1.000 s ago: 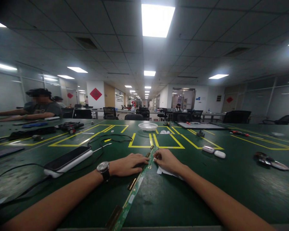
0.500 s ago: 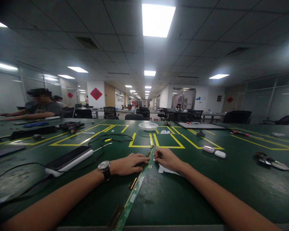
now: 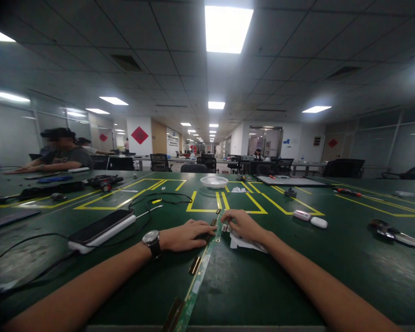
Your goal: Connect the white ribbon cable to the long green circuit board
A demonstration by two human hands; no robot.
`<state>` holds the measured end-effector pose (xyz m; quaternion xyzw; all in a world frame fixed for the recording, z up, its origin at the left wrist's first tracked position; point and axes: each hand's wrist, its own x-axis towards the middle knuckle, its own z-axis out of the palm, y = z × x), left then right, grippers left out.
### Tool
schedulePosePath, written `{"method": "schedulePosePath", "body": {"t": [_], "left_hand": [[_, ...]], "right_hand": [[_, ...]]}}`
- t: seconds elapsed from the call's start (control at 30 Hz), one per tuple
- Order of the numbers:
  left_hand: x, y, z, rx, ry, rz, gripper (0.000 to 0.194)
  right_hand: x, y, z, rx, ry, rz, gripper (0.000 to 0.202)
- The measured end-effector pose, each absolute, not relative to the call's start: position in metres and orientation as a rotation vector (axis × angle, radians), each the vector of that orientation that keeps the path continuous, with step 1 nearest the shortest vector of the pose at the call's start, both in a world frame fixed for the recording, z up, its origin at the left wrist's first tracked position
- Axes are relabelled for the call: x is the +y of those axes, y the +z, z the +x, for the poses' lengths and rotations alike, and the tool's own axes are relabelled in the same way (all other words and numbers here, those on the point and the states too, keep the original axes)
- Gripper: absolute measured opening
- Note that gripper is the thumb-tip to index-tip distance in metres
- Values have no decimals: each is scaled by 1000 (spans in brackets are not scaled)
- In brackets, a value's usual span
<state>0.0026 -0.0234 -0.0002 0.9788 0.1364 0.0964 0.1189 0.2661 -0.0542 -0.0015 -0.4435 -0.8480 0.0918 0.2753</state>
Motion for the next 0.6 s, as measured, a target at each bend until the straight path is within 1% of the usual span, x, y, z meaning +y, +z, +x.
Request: {"method": "schedulePosePath", "body": {"t": [0.07, 0.13, 0.23, 0.3, 0.4, 0.5, 0.6], "left_hand": [[-22, 0, 1, 427, 322, 2847, 45], [-20, 0, -1, 470, 419, 2822, 49], [-14, 2, -4, 522, 586, 2810, 50], [-10, 2, -6, 561, 640, 2838, 47], [-7, 2, -8, 625, 631, 2903, 44], [-7, 1, -10, 658, 590, 2963, 47], [-8, 0, -11, 677, 559, 3013, 53]], "right_hand": [[-53, -1, 264, -2362, 248, -1150, 38], [-51, -2, 264, -2460, 267, -1137, 44], [-45, -2, 270, -2515, 253, -1180, 45], [-39, -3, 282, -2510, 178, -1273, 43], [-30, -3, 311, -2444, -56, -1637, 39], [-27, -2, 341, -2261, -249, -2070, 37], [-29, -1, 359, -2151, -300, -2234, 46]]}}
